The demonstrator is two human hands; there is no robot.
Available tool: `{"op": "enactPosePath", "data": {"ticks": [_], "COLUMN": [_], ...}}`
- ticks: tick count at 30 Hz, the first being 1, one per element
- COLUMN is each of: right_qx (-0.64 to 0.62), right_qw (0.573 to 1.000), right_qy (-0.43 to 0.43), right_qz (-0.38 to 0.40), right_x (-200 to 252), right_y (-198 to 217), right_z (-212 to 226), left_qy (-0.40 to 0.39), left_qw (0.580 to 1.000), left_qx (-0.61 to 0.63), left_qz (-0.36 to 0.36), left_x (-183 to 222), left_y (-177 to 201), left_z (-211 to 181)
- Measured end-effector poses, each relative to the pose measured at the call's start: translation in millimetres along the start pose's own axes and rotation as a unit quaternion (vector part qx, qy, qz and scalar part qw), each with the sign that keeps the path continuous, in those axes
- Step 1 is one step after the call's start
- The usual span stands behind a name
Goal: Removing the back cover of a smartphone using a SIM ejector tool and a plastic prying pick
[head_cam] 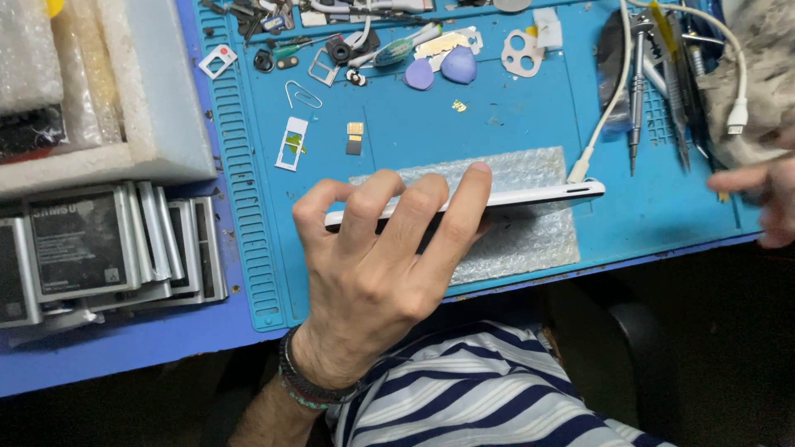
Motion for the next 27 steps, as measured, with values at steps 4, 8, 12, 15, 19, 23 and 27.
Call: {"op": "enactPosePath", "data": {"ticks": [4,8,12,15,19,23,27], "right_qx": [-0.028,-0.066,-0.065,0.057,-0.006,0.012,-0.032], "right_qw": [0.965,0.954,0.925,0.908,0.906,0.941,0.903], "right_qy": [0.066,0.291,0.372,0.416,0.423,0.336,0.427], "right_qz": [0.254,0.015,0.041,-0.017,-0.019,0.026,0.047], "right_x": [34.1,138.6,147.7,174.7,183.3,173.7,156.9], "right_y": [-22.4,-156.0,-176.5,-197.8,-210.4,-197.6,-193.9], "right_z": [44.6,187.4,211.6,243.3,246.7,242.3,204.7], "left_qy": [0.008,0.009,0.036,0.046,0.056,0.052,0.053], "left_qw": [1.0,1.0,0.997,0.996,0.996,0.997,0.997], "left_qx": [0.012,0.01,0.023,0.038,0.028,0.032,0.03], "left_qz": [0.008,0.022,0.06,0.072,0.063,0.056,0.057], "left_x": [-0.2,-0.6,-2.2,-2.5,-2.0,-1.9,-1.3], "left_y": [-0.9,-3.8,1.1,0.9,0.6,-1.3,-2.9], "left_z": [-1.7,-1.8,2.4,3.3,1.4,2.0,2.2]}}
Point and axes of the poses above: each hand's wrist, its own x-axis away from the middle knuckle, its own y-axis out of the back of the hand, z = x × y, the point moved 2 cm from there along -x, towards the middle knuckle, and after that the axes turned 15 degrees about -x, right-handed, at the moved point
